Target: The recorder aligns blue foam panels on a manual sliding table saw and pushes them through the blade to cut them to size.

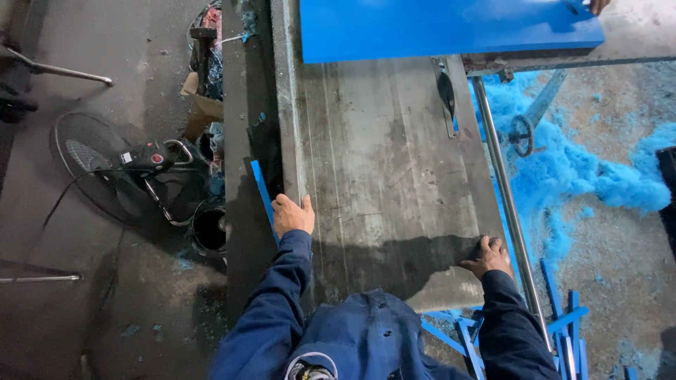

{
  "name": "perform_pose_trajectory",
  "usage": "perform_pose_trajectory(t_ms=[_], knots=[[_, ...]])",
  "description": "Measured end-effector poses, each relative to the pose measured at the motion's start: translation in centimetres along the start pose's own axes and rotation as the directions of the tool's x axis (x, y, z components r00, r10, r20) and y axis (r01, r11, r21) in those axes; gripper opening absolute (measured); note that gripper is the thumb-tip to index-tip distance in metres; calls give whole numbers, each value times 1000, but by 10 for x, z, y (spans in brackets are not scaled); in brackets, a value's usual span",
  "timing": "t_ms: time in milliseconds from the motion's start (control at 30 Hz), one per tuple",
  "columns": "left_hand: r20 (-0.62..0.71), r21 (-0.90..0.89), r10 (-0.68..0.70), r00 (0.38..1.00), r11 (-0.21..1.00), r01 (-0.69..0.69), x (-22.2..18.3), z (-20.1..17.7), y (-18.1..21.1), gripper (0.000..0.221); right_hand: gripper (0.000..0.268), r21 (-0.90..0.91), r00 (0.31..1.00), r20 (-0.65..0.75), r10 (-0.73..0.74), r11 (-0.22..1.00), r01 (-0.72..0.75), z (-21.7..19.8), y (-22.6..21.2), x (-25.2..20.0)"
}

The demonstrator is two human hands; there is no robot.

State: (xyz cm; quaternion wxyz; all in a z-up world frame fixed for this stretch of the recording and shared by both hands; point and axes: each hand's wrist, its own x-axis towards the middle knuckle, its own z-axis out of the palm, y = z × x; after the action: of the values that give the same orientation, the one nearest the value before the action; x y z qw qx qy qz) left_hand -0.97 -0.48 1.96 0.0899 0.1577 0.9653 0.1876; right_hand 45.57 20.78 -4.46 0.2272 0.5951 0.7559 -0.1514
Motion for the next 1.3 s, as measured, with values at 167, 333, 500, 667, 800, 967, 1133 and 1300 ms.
perform_pose_trajectory(t_ms=[167, 333, 500, 667, 800, 967, 1133, 1300], knots=[[-6, 5, 8, 1000, 1000, -8, 0, 2, 0, 64, 115, -14, 1000, -27, -4, 1000, 4, -1, -1, -1], [15, 16, -8, 1000, 1000, 8, 0, -1, 1, 63, 113, 3, 1000, -3, 10, 1000, -10, -5, -3, -3], [18, 29, 6, 1000, 1000, -6, 1, 5, -4, 62, 114, -5, 999, 15, 37, 999, -36, -9, -7, -8], [14, 28, 21, 1000, 999, -21, 3, 5, -4, 63, 117, -9, 998, 15, 56, 998, -56, -1, -3, 0], [15, 41, 8, 1000, 999, -9, -2, -5, 4, 62, 118, -16, 999, 0, 38, 999, -38, 3, 1, -1], [8, 35, -8, 1000, 999, 8, 0, 4, -1, 61, 118, 17, 999, -26, 29, 999, -29, 12, 6, 3], [-28, 79, -18, 999, 997, 20, 0, 7, 0, 61, 117, 40, 999, -4, 42, 998, -42, 7, 2, -1], [36, 85, -75, 997, 994, 72, -5, -6, 10, 61, 119, 87, 999, -9, 43, 995, -42, 1, -1, -4]])
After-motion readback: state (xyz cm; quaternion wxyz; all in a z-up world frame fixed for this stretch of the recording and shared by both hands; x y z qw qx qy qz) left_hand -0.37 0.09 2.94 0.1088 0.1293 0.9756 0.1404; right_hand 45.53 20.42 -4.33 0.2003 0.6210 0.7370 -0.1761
